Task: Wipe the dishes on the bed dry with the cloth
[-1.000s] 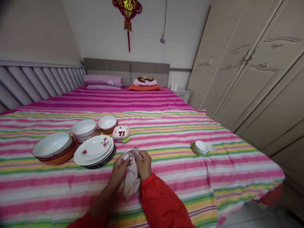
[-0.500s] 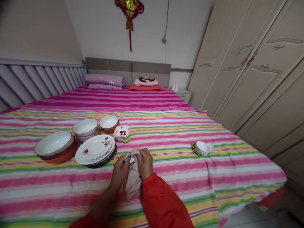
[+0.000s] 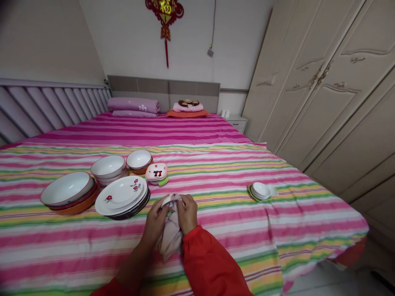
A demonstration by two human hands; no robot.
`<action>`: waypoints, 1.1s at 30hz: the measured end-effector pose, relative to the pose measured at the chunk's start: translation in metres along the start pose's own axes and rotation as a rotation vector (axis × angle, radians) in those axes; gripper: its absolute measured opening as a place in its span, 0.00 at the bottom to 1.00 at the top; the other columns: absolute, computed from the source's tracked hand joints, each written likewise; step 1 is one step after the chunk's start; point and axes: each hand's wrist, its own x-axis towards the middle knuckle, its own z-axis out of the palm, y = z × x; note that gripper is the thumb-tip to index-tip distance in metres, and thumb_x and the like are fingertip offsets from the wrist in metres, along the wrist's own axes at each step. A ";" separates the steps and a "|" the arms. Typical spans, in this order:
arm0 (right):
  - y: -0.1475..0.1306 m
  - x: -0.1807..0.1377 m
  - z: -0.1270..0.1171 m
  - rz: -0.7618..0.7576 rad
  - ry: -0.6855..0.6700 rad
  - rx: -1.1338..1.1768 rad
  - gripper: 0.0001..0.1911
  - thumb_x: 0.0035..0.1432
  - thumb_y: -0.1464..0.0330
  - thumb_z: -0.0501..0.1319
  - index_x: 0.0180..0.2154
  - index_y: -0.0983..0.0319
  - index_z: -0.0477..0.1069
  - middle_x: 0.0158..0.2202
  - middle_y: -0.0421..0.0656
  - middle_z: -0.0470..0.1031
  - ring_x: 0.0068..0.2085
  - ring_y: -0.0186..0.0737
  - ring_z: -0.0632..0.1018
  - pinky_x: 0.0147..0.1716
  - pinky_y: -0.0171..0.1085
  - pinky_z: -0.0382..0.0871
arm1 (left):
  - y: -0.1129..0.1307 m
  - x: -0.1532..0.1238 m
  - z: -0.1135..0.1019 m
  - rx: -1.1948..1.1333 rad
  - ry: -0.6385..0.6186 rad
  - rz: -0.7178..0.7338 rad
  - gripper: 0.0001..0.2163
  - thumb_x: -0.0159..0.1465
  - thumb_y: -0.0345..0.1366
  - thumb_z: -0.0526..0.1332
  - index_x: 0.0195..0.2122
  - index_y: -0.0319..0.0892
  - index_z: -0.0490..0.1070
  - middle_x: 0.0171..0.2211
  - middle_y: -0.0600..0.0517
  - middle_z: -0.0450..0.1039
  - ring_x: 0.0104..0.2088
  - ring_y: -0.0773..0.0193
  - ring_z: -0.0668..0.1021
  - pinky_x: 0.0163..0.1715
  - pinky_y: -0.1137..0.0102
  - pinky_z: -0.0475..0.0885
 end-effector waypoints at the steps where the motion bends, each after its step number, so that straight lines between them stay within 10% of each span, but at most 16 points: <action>1: -0.002 0.000 -0.002 -0.078 0.026 -0.073 0.12 0.52 0.72 0.55 0.34 0.62 0.77 0.31 0.44 0.73 0.35 0.40 0.73 0.36 0.36 0.65 | 0.000 0.000 0.000 0.061 0.016 0.054 0.15 0.57 0.38 0.59 0.45 0.42 0.73 0.41 0.47 0.73 0.41 0.60 0.74 0.42 0.66 0.68; 7: -0.003 -0.003 -0.003 -0.240 0.025 -0.175 0.16 0.56 0.73 0.53 0.42 0.61 0.75 0.35 0.46 0.72 0.37 0.40 0.73 0.38 0.37 0.67 | -0.002 -0.001 -0.004 0.208 0.010 0.161 0.12 0.61 0.37 0.54 0.40 0.42 0.75 0.35 0.48 0.72 0.37 0.60 0.73 0.39 0.65 0.69; 22: 0.014 -0.003 0.013 0.415 -0.169 0.350 0.17 0.50 0.57 0.59 0.23 0.65 0.72 0.17 0.38 0.68 0.21 0.34 0.68 0.22 0.33 0.61 | 0.008 -0.004 0.004 -0.142 -0.007 -0.182 0.15 0.54 0.47 0.61 0.34 0.39 0.71 0.20 0.57 0.66 0.21 0.67 0.68 0.23 0.73 0.64; 33: -0.005 -0.006 -0.003 -0.226 -0.040 -0.287 0.17 0.56 0.74 0.52 0.45 0.61 0.74 0.36 0.46 0.72 0.38 0.40 0.73 0.39 0.37 0.67 | -0.002 -0.001 -0.004 0.222 0.018 0.169 0.10 0.60 0.34 0.53 0.38 0.42 0.72 0.35 0.49 0.71 0.37 0.60 0.73 0.39 0.65 0.68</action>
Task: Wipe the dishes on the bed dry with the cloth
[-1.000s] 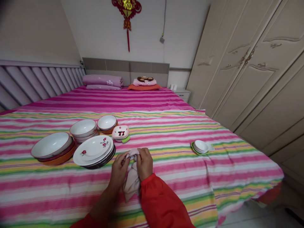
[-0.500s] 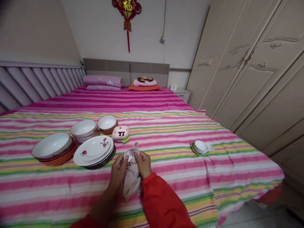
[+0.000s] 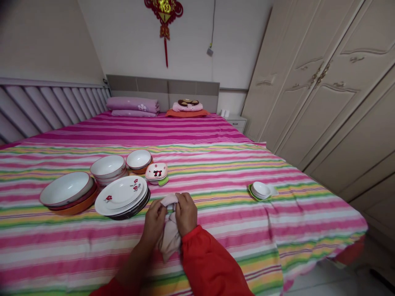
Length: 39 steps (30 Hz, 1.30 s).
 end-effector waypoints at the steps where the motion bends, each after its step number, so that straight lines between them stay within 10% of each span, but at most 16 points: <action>1: 0.000 0.000 0.000 -0.011 0.006 0.003 0.18 0.56 0.74 0.52 0.45 0.60 0.74 0.37 0.46 0.72 0.39 0.40 0.73 0.39 0.37 0.67 | 0.000 0.000 -0.001 0.024 -0.011 0.023 0.09 0.60 0.34 0.53 0.34 0.43 0.72 0.33 0.49 0.70 0.36 0.60 0.73 0.38 0.65 0.68; 13: 0.014 0.003 0.018 0.562 -0.145 0.609 0.16 0.49 0.58 0.58 0.20 0.64 0.70 0.17 0.37 0.66 0.21 0.33 0.66 0.22 0.32 0.59 | 0.007 -0.003 0.004 -0.194 0.008 -0.259 0.14 0.60 0.47 0.56 0.32 0.41 0.69 0.22 0.55 0.67 0.24 0.65 0.70 0.26 0.70 0.66; 19: 0.013 0.000 0.019 0.535 -0.132 0.577 0.13 0.50 0.61 0.58 0.23 0.64 0.71 0.20 0.39 0.69 0.25 0.35 0.68 0.25 0.33 0.61 | 0.008 0.001 0.006 -0.416 -0.100 -0.413 0.19 0.51 0.49 0.63 0.36 0.39 0.69 0.24 0.54 0.71 0.25 0.65 0.73 0.28 0.70 0.68; 26: -0.002 0.003 -0.001 0.076 -0.014 0.090 0.16 0.54 0.74 0.51 0.39 0.60 0.75 0.33 0.44 0.72 0.36 0.39 0.71 0.36 0.35 0.63 | 0.007 0.000 0.005 -0.205 0.034 -0.209 0.15 0.56 0.48 0.58 0.36 0.42 0.72 0.30 0.50 0.72 0.28 0.63 0.74 0.26 0.70 0.69; 39: 0.010 0.001 0.020 0.516 -0.136 0.594 0.14 0.50 0.59 0.58 0.21 0.63 0.69 0.18 0.36 0.66 0.21 0.32 0.64 0.22 0.32 0.59 | 0.004 0.001 0.003 -0.347 -0.020 -0.383 0.16 0.52 0.49 0.62 0.28 0.39 0.70 0.20 0.54 0.70 0.23 0.65 0.72 0.25 0.71 0.67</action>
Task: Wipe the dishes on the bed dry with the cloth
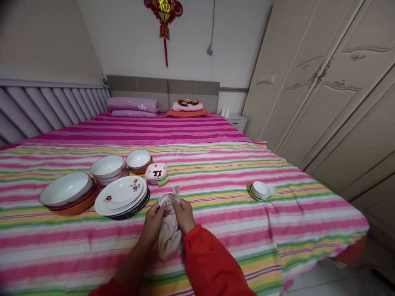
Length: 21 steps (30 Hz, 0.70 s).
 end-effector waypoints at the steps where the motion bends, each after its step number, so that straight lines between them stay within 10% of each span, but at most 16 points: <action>1: -0.001 0.000 -0.001 -0.009 0.017 -0.012 0.14 0.50 0.60 0.58 0.21 0.63 0.69 0.18 0.37 0.67 0.22 0.33 0.65 0.23 0.32 0.59 | 0.001 0.000 0.000 0.010 0.003 0.016 0.15 0.52 0.48 0.62 0.29 0.39 0.71 0.22 0.54 0.71 0.25 0.64 0.73 0.26 0.70 0.67; 14: 0.003 0.007 -0.013 -0.114 0.046 -0.249 0.09 0.47 0.66 0.60 0.22 0.62 0.75 0.22 0.38 0.69 0.28 0.36 0.71 0.29 0.34 0.62 | 0.001 -0.007 0.006 -0.332 -0.182 -0.182 0.21 0.45 0.28 0.57 0.42 0.41 0.70 0.27 0.54 0.74 0.24 0.67 0.74 0.26 0.73 0.68; 21: -0.009 0.001 -0.013 -0.225 0.390 -0.316 0.14 0.46 0.66 0.63 0.38 0.63 0.70 0.33 0.43 0.72 0.34 0.40 0.72 0.35 0.38 0.67 | 0.009 -0.002 0.008 -0.484 -0.200 -0.248 0.20 0.49 0.36 0.61 0.44 0.40 0.70 0.35 0.48 0.77 0.35 0.58 0.78 0.36 0.65 0.72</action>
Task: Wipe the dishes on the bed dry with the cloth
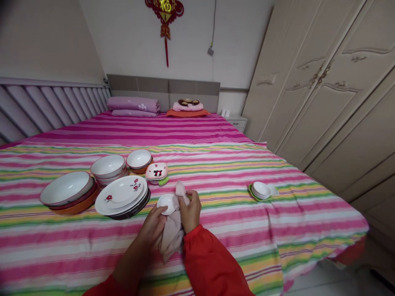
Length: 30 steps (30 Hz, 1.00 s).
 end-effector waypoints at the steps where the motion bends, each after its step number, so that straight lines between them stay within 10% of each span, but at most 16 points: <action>1: -0.003 -0.001 -0.001 -0.061 0.005 -0.023 0.13 0.47 0.67 0.63 0.36 0.63 0.69 0.34 0.43 0.71 0.35 0.40 0.72 0.37 0.38 0.67 | 0.001 0.001 0.001 -0.003 -0.032 -0.002 0.19 0.51 0.40 0.60 0.44 0.41 0.70 0.37 0.46 0.77 0.38 0.57 0.78 0.39 0.64 0.72; 10: -0.008 -0.012 0.006 -0.247 -0.224 0.008 0.09 0.56 0.72 0.55 0.30 0.61 0.74 0.32 0.43 0.68 0.36 0.39 0.71 0.37 0.37 0.66 | -0.012 0.005 -0.003 -0.349 -0.183 -0.079 0.15 0.58 0.37 0.63 0.47 0.41 0.71 0.45 0.48 0.75 0.50 0.61 0.73 0.56 0.65 0.60; 16: 0.000 -0.006 0.008 -0.296 -0.462 0.204 0.14 0.48 0.78 0.52 0.31 0.60 0.74 0.34 0.43 0.74 0.39 0.39 0.74 0.40 0.37 0.67 | -0.012 0.008 -0.010 -0.389 -0.115 0.013 0.16 0.58 0.35 0.64 0.48 0.44 0.71 0.37 0.52 0.76 0.40 0.66 0.76 0.50 0.69 0.65; 24: 0.001 -0.005 0.001 -0.376 -0.400 -0.170 0.15 0.42 0.81 0.50 0.24 0.61 0.71 0.28 0.43 0.71 0.36 0.41 0.69 0.38 0.39 0.62 | -0.006 0.004 -0.007 -0.330 -0.034 -0.005 0.19 0.56 0.38 0.65 0.50 0.45 0.68 0.37 0.50 0.75 0.37 0.63 0.76 0.43 0.67 0.71; 30: -0.009 -0.007 0.004 -0.410 -0.523 0.074 0.17 0.50 0.79 0.51 0.35 0.59 0.75 0.38 0.44 0.74 0.42 0.40 0.72 0.43 0.39 0.65 | -0.004 0.007 -0.007 -0.368 -0.055 -0.045 0.17 0.56 0.39 0.65 0.46 0.41 0.70 0.37 0.49 0.76 0.39 0.64 0.76 0.46 0.68 0.69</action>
